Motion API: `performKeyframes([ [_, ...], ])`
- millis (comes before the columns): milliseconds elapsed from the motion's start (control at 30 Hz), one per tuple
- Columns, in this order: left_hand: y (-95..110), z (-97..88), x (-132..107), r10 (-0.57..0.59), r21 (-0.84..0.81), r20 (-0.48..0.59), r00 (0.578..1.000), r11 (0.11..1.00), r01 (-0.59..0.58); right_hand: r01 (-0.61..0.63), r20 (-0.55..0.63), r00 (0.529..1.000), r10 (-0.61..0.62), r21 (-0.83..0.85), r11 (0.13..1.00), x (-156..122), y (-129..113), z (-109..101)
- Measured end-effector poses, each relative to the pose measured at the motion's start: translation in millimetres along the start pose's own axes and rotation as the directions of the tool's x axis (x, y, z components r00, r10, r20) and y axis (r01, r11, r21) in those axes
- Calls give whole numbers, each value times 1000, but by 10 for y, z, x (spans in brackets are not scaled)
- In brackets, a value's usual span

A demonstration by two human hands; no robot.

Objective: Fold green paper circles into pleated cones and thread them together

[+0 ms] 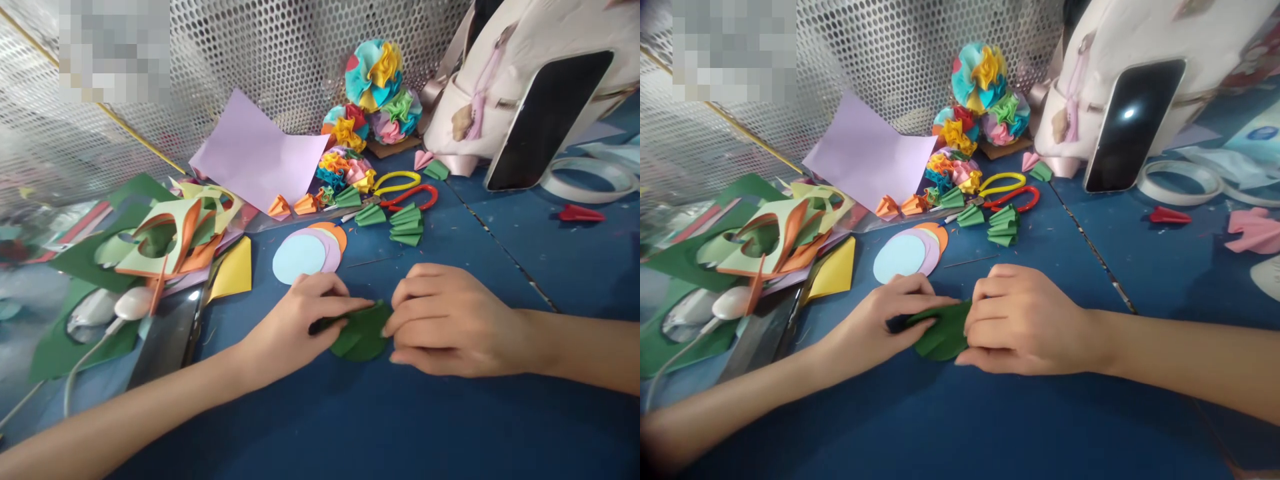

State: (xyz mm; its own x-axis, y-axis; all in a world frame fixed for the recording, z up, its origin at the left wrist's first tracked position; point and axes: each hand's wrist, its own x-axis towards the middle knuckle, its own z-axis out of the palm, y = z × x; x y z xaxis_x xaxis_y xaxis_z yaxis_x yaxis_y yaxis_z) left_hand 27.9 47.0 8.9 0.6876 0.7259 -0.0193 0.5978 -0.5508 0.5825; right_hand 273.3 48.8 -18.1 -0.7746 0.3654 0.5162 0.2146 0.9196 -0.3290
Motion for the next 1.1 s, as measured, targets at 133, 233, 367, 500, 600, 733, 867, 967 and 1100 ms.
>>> performKeyframes([
  [133, -64, 34, -21, 193, 49, 16, 981, 980, -193, -10, -20, 1000, 10, 47, 999, 16, -11, -2],
  [233, -76, 30, -27, 286, 23, 86, 954, 957, -289, -2, -14, 1000, 3, 72, 997, 21, -16, 0],
  [367, -92, 0, -41, 276, -31, 110, 955, 961, -274, -11, -5, 1000, 12, 104, 994, 10, -12, 8],
  [500, -118, -13, -54, 256, -63, 105, 961, 966, -250, -17, -17, 1000, 19, 131, 991, -5, 0, 12],
  [600, -130, -29, -54, 282, -49, 118, 952, 959, -278, -19, -8, 1000, 21, 140, 990, -3, 10, 10],
  [733, -125, -57, -56, 320, 26, 155, 935, 945, -327, -28, 16, 1000, 26, 130, 991, 11, 13, -5],
  [867, -74, -23, -100, 359, 180, 126, 925, 909, -377, -29, 19, 999, 28, 95, 995, 17, 7, -23],
  [967, -8, 38, -154, 384, 291, 121, 915, 868, -403, -31, 15, 999, 29, 108, 994, 20, 8, -49],
  [1100, 63, 80, -190, 386, 356, 182, 904, 831, -427, -143, -21, 989, 149, 183, 973, 45, 31, -107],
])
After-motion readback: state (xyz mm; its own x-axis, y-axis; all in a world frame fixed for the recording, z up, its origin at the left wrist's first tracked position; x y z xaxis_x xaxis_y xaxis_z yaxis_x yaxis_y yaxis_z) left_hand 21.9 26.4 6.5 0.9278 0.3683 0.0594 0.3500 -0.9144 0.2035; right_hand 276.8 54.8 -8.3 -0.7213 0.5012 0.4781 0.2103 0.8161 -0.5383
